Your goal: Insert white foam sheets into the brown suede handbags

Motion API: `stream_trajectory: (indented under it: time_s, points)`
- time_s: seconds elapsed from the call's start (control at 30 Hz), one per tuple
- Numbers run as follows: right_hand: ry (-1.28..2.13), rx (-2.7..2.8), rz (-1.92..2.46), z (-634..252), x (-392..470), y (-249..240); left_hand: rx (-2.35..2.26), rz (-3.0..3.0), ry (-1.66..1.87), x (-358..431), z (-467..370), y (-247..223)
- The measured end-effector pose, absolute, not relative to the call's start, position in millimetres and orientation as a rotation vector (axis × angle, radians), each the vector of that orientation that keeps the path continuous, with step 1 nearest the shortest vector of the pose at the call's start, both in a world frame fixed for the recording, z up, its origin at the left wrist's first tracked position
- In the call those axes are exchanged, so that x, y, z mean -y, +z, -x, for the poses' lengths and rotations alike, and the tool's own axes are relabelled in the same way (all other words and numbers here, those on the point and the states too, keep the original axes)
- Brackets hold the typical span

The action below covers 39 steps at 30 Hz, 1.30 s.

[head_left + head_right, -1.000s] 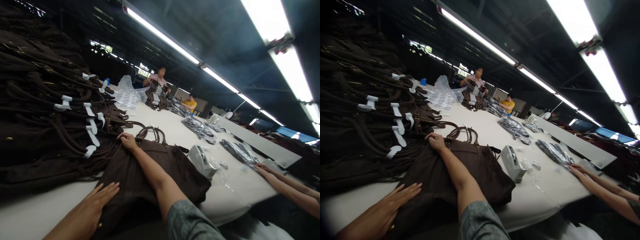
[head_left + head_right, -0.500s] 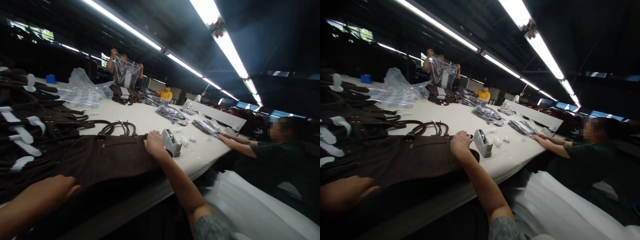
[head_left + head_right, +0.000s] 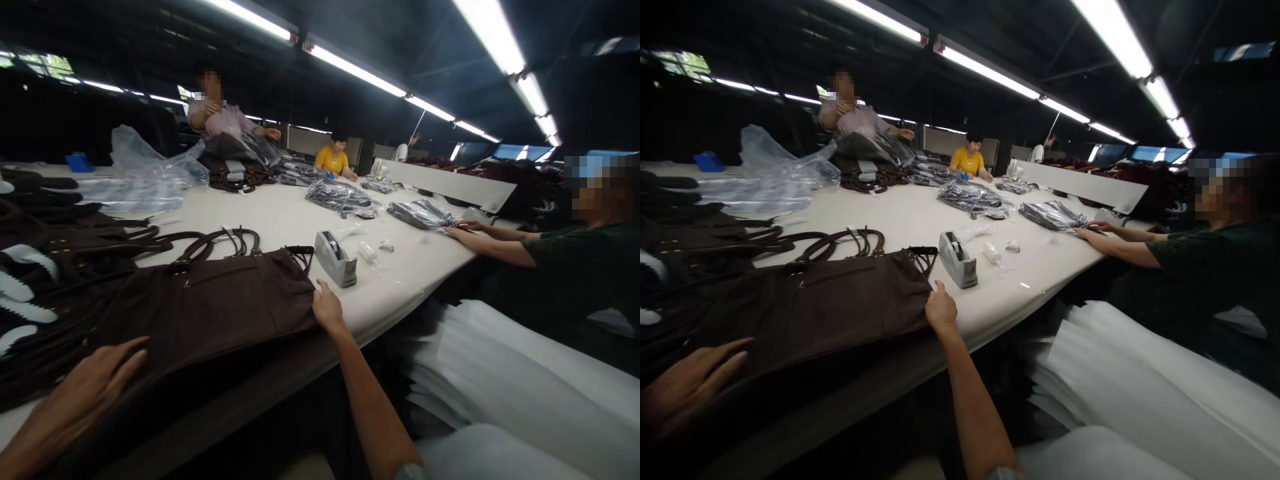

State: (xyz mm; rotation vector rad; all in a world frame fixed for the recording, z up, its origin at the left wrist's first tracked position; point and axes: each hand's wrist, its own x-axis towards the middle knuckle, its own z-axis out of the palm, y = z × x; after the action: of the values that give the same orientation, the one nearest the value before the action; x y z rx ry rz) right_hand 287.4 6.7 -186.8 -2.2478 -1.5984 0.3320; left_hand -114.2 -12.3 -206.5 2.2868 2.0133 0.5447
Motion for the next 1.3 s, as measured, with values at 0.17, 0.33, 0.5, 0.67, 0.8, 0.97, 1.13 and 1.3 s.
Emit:
stream_trajectory:
  time_s: [0.17, 0.33, 0.5, 0.67, 0.8, 0.97, 1.13, 1.3]
  points:
    - [-0.009, 1.936, 2.059, -276.9, 0.0, -191.4, -1.782, -2.013, 0.381, 26.3, 100.9, -154.1]
    - [-0.161, 2.53, 1.522, -280.1, -12.2, -194.5, -1.58, -2.271, 0.176, 44.8, 71.4, -133.7]
    - [0.157, 2.658, 1.518, -292.8, -29.0, -189.0, -1.379, -2.66, 0.385, 67.5, 56.2, -183.6]
    - [0.329, 2.642, 1.497, -295.0, -30.8, -183.8, -1.259, -2.719, 0.438, 76.7, 65.2, -216.3]
    - [0.464, 2.613, 1.596, -286.3, -39.9, -186.7, -1.183, -2.68, 0.369, 78.1, 72.6, -204.0]
    - [0.142, 2.604, 1.628, -258.4, -77.6, -197.4, -1.202, -2.795, 0.481, 76.1, 63.1, -205.6]
    - [-0.138, 2.526, 1.601, -239.7, -114.4, -205.3, -1.074, -2.92, 0.424, 56.1, 64.1, -199.4]
    - [-0.024, 2.437, 1.756, -242.9, -122.1, -208.5, -0.805, -2.879, 0.283, 43.7, 74.6, -182.6]
